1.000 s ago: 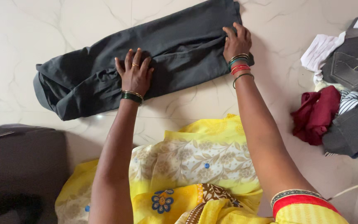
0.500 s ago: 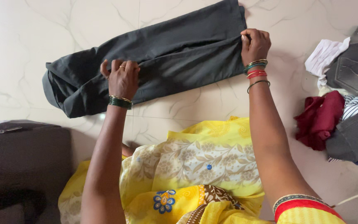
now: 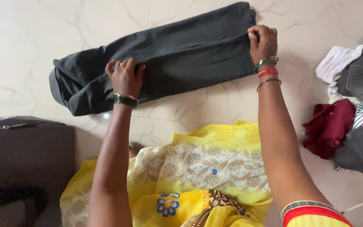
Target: The person folds a pair of grey trousers and a pair of grey jeans by hand while sitting on the floor.
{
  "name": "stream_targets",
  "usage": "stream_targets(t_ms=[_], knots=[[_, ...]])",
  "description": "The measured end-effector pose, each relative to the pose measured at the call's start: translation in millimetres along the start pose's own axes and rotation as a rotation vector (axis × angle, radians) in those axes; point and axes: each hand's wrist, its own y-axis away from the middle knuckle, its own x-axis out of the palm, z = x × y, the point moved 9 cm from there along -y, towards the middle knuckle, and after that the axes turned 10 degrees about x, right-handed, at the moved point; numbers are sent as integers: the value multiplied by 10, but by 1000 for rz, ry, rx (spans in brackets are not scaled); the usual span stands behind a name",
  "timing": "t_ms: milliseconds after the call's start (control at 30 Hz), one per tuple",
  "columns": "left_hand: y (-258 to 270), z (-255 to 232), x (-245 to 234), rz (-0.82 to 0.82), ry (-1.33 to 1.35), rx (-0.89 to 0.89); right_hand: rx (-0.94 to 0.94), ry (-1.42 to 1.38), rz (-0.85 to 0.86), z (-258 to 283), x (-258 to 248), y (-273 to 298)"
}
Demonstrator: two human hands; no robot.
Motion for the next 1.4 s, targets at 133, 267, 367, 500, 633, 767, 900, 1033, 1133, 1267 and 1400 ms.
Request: stream_targets(t_ms=[133, 267, 367, 500, 633, 767, 900, 1033, 1133, 1267, 1400], knots=[[-173, 60, 174, 64, -157, -172, 102, 190, 34, -54, 400, -148], [-235, -520, 263, -6, -200, -46, 279, 376, 8, 114, 411, -77], [-219, -830, 559, 119, -121, 55, 92, 376, -38, 868, 609, 92], [-156, -690, 893, 389, -148, -39, -263, 133, 408, 2118, 1511, 653], [-113, -641, 816, 338, -192, -16, -122, 367, 627, 1567, 1777, 349], [-83, -626, 801, 329, -101, -76, 235, 459, 435, 274, 1142, -152], [-41, -671, 758, 306, -124, -66, 244, 479, 416, 29, 1023, -142], [228, -693, 694, 314, -120, -88, 339, 496, 453, 72, 911, 253], [446, -814, 634, 281, -100, -44, 305, 467, 416, 128, 745, 620], [729, -955, 594, 340, -37, -12, 328, 478, 381, 162, 565, 869], [827, -957, 358, 163, 225, 103, 450, 529, 329, 242, 414, 928]])
